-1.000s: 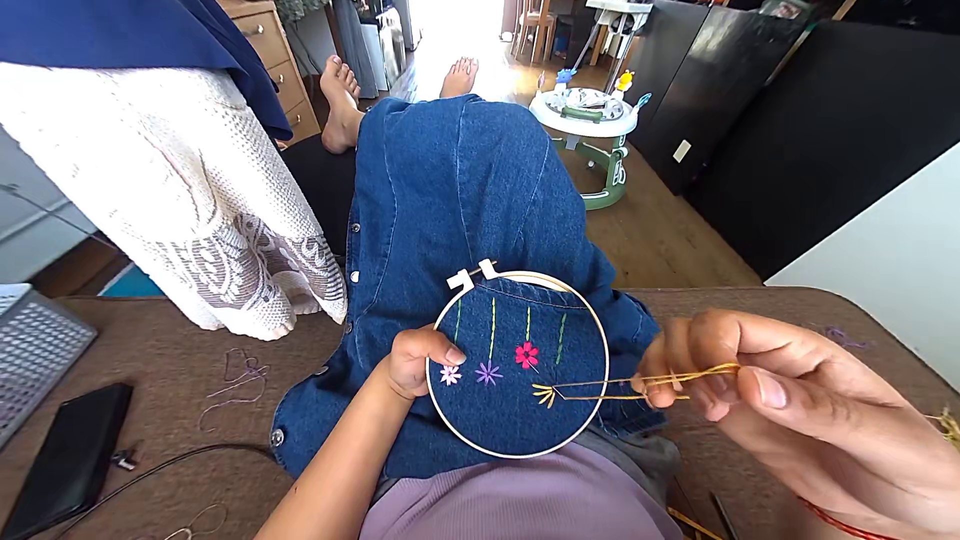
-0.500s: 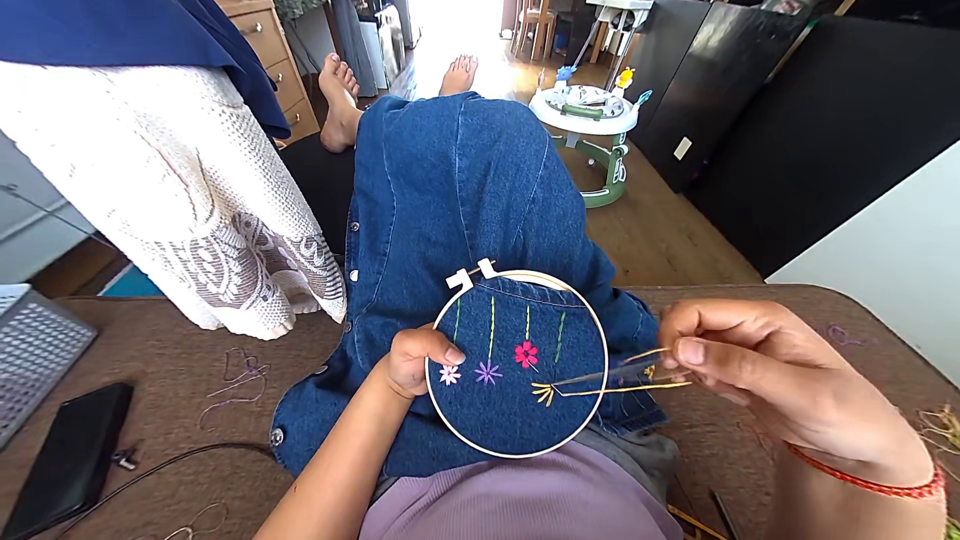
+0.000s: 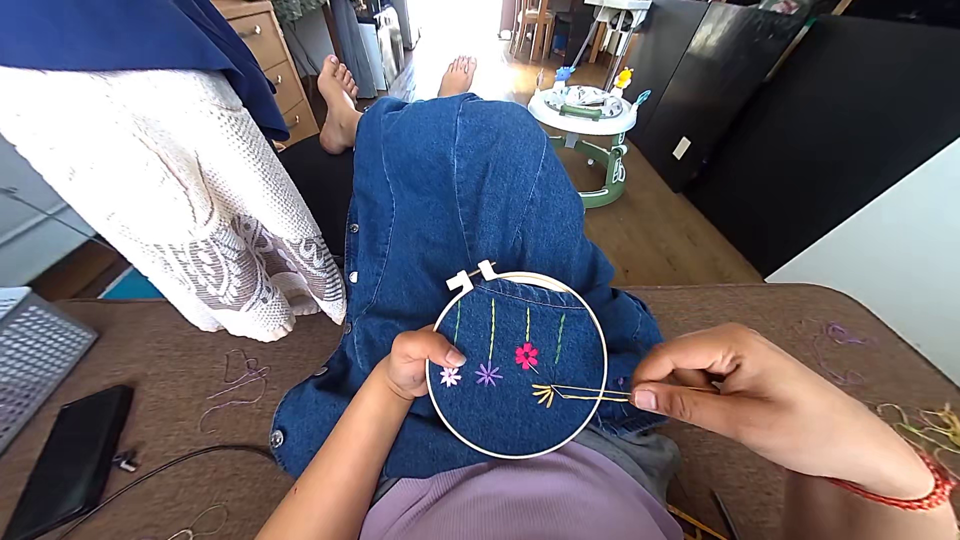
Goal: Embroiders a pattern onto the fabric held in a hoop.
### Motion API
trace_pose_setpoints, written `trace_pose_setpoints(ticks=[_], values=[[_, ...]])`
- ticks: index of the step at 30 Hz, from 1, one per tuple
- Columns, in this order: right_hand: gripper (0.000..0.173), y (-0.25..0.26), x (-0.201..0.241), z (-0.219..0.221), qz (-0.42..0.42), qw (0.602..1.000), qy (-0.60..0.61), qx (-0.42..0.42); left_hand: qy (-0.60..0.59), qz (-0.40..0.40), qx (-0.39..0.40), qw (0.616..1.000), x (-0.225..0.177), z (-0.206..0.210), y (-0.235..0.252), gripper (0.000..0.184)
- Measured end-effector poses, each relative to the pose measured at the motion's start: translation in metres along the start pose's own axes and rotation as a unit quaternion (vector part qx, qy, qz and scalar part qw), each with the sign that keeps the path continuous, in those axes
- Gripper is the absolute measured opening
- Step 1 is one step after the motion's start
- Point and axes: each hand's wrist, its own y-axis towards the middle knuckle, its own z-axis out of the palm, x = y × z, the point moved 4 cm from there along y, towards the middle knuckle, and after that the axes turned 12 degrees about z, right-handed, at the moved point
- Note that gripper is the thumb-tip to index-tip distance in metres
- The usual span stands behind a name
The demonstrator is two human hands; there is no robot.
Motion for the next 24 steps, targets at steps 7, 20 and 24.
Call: trace_pose_setpoints(ticks=[7, 20, 24], values=[[0.021, 0.019, 0.009, 0.007, -0.053, 0.949, 0.302, 0.076, -0.01, -0.003, 0.01, 1.0, 0.0, -0.001, 0.0, 0.029], [0.036, 0.014, 0.045, -0.014, -0.063, 0.827, 0.538, 0.147, -0.014, -0.003, 0.018, 1.0, 0.0, -0.001, 0.0, 0.029], [0.044, 0.013, 0.045, -0.019, -0.038, 0.841, 0.515, 0.162, -0.015, -0.001, 0.019, 1.0, 0.0, -0.001, 0.0, 0.028]])
